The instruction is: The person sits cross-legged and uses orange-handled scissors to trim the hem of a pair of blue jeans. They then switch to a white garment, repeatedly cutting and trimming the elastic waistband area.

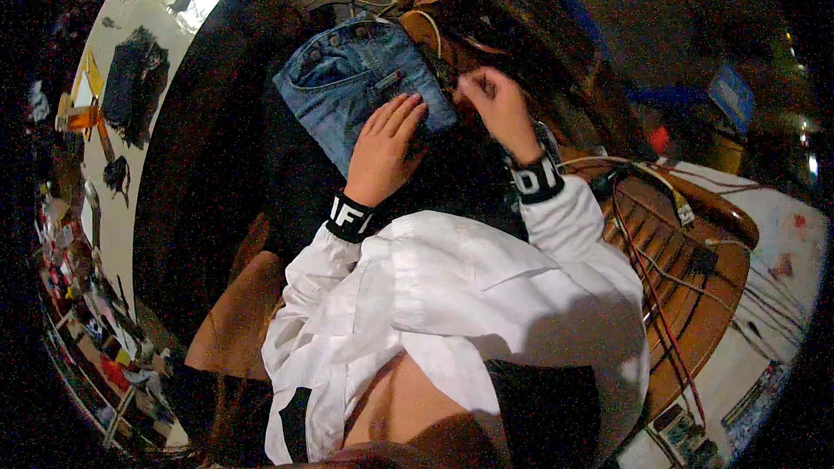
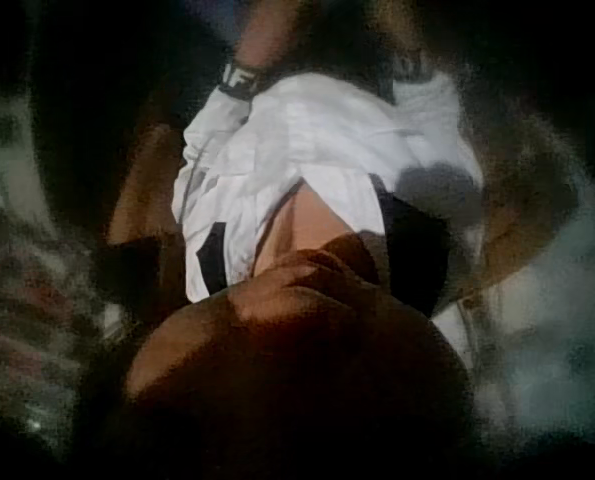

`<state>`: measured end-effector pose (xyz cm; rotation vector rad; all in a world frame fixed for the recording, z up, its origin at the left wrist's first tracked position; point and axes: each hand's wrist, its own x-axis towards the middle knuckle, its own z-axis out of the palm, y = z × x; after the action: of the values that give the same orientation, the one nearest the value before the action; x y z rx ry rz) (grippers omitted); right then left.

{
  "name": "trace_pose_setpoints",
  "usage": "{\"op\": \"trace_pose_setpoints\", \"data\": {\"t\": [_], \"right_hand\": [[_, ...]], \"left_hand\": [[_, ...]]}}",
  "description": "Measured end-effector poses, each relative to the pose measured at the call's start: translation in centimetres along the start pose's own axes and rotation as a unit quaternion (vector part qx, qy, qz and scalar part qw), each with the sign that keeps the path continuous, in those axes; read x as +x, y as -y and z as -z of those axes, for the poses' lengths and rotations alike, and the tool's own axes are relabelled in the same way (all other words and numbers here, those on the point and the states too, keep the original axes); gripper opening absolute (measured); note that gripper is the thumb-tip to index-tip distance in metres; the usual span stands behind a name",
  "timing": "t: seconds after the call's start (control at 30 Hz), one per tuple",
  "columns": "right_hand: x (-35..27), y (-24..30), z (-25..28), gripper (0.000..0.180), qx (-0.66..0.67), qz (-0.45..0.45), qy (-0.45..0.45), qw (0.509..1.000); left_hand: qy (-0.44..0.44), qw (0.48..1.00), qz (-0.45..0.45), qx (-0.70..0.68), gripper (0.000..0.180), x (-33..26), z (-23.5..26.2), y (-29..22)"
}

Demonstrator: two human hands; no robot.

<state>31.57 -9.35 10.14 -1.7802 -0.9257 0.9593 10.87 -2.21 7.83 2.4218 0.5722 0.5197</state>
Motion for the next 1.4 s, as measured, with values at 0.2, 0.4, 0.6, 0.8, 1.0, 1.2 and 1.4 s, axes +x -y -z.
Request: {"op": "trace_pose_setpoints", "data": {"t": [0.2,0.4,0.6,0.8,1.0,1.2,1.4], "right_hand": [[6.0,-7.1,-6.2,0.047,-0.015,-0.012,0.01,1.0],[6.4,-9.9,-7.4,0.052,0.196,-0.1,0.126,0.967],[5.5,-8.7,-6.9,0.09,0.029,-0.089,-0.063,0.994],[6.6,-8.2,-6.8,0.094,0.126,-0.139,0.106,0.977],[4.2,-2.5,-5.3,0.076,0.253,-0.201,0.175,0.93],[3.2,7.0,1.7,0.052,-0.093,0.034,0.135,0.986],[-2.8,14.0,10.1,0.037,-0.295,0.105,-0.034,0.949]], "left_hand": [[-0.011,0.998,-0.026,0.051,0.057,-1.0,-1.0,0.1],[-0.039,0.998,-0.043,0.03,0.044,-1.9,-1.0,0.3],[-0.31,0.946,0.087,0.043,0.049,-3.2,-0.6,1.1],[-0.317,0.874,0.291,-0.227,0.064,-7.2,-0.6,5.0],[-0.219,0.773,0.408,-0.433,0.052,-7.3,2.8,7.4],[-0.17,0.755,0.284,-0.566,0.047,-3.8,2.9,5.3],[-0.103,0.762,0.168,-0.617,0.03,0.6,2.1,3.8]]}}
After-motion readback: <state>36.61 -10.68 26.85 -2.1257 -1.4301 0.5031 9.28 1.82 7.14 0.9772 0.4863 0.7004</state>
